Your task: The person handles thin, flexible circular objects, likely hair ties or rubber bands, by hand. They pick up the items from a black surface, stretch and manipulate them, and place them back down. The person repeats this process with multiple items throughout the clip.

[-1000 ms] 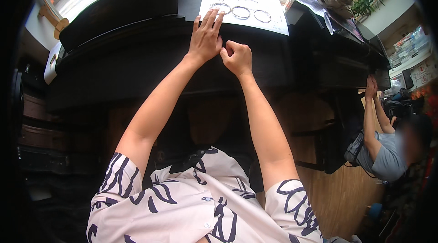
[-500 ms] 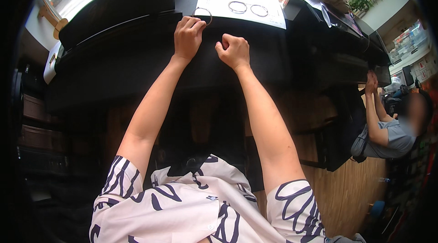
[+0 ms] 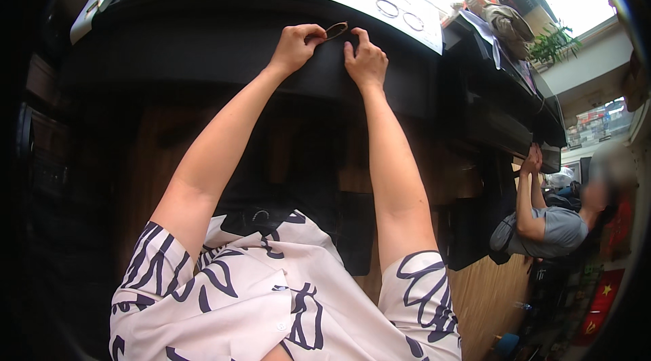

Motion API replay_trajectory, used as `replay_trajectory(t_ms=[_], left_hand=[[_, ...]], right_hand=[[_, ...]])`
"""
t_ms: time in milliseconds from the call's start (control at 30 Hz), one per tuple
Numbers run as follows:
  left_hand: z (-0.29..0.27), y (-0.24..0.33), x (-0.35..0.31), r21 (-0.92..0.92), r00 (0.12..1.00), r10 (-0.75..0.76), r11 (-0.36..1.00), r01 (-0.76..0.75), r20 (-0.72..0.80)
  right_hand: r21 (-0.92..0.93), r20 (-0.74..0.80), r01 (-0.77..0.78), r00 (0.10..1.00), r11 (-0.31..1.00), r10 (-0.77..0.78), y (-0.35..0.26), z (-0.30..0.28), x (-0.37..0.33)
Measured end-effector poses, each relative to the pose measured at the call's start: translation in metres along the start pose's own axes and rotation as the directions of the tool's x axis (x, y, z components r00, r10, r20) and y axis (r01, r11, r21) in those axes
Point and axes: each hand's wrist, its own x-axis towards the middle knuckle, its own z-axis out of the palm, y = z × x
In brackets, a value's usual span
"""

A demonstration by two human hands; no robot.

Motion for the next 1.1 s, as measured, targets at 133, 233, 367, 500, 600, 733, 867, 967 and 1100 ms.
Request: replay_trajectory(t_ms=[133, 233, 367, 500, 600, 733, 867, 967, 1100], left_hand=[[0.0, -0.005, 0.004, -0.087, 0.999, -0.037, 0.995, 0.038, 0.017], [0.001, -0.011, 0.006, -0.068, 0.999, -0.049, 0.996, 0.05, 0.015], [0.004, -0.011, 0.01, -0.05, 0.996, -0.073, 0.996, 0.075, 0.04], [0.01, -0.016, 0.012, -0.063, 0.998, -0.05, 0.997, 0.053, 0.043], [0.015, -0.017, 0.015, -0.064, 0.998, -0.022, 0.998, 0.025, 0.052], [0.012, -0.03, 0.011, -0.053, 1.0, 0.008, 0.999, -0.008, 0.009], [0.015, -0.04, 0.018, 0.027, 0.994, 0.1, 0.995, -0.099, -0.038], [0.026, -0.036, 0.019, 0.123, 0.994, 0.102, 0.987, -0.099, -0.025], [0.022, -0.03, 0.021, 0.087, 0.999, 0.003, 0.996, -0.007, 0.045]], right_hand=[[0.018, 0.019, -0.03, 0.999, 0.999, 0.03, -0.005, -0.003, 0.003], [0.002, -0.017, 0.026, 1.0, 1.0, -0.026, -0.002, 0.006, 0.005], [0.008, -0.005, -0.001, 1.0, 1.0, 0.001, 0.003, 0.006, 0.009], [-0.011, 0.002, -0.03, 1.0, 0.999, 0.03, 0.004, 0.005, 0.01], [0.008, -0.048, 0.007, 0.999, 1.0, -0.006, 0.012, 0.006, 0.01], [-0.015, -0.043, 0.031, 0.999, 0.999, -0.031, 0.011, 0.016, 0.013], [-0.089, -0.059, 0.007, 0.998, 0.996, -0.012, 0.011, 0.02, 0.018], [-0.108, -0.056, -0.041, 0.998, 0.993, 0.035, 0.026, 0.017, 0.019], [-0.082, -0.071, 0.041, 0.996, 0.996, -0.047, 0.031, 0.017, 0.025]])
